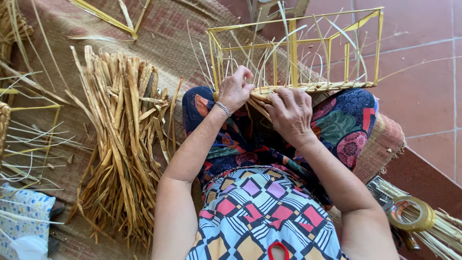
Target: The person weaves dried palm leaves into a rectangular basket frame. They interlace the leaves through the frame's vertical supports, pull them tight, and trim excess material with scissors.
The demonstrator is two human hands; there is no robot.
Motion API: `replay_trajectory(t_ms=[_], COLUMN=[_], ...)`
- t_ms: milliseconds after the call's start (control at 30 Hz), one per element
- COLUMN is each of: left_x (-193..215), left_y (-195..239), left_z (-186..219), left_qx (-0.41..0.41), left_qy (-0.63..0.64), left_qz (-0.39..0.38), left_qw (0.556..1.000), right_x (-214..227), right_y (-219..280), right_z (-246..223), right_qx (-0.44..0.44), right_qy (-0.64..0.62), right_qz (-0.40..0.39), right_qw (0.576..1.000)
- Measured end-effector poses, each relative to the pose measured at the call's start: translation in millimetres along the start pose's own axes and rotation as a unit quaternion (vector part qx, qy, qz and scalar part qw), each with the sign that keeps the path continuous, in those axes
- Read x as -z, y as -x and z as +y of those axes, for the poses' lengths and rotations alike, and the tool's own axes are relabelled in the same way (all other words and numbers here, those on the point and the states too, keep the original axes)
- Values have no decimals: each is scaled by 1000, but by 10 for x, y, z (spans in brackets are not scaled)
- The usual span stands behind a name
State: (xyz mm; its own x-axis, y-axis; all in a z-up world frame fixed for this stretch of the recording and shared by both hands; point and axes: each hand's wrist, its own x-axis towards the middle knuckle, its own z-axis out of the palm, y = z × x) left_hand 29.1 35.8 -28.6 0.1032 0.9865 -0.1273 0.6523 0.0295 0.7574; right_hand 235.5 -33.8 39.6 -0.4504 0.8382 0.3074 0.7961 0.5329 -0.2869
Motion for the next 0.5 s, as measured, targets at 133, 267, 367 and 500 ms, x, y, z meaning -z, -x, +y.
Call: replay_trajectory(t_ms=[133,267,367,500], left_x=[43,26,11,-75], left_y=[56,69,102,56], left_z=[6,10,48,125], left_qx=[15,-105,-201,-199], left_qy=[7,-79,-229,-277], left_qz=[2,33,13,-34], left_qw=[1000,991,952,940], right_x=[-23,-77,-105,-165], right_y=[-83,-147,-82,-30], right_z=[279,613,720,780], right_qx=[126,70,68,64], right_qy=[82,75,36,0], right_qz=[-34,-104,-91,-98], right_qw=[988,989,993,993])
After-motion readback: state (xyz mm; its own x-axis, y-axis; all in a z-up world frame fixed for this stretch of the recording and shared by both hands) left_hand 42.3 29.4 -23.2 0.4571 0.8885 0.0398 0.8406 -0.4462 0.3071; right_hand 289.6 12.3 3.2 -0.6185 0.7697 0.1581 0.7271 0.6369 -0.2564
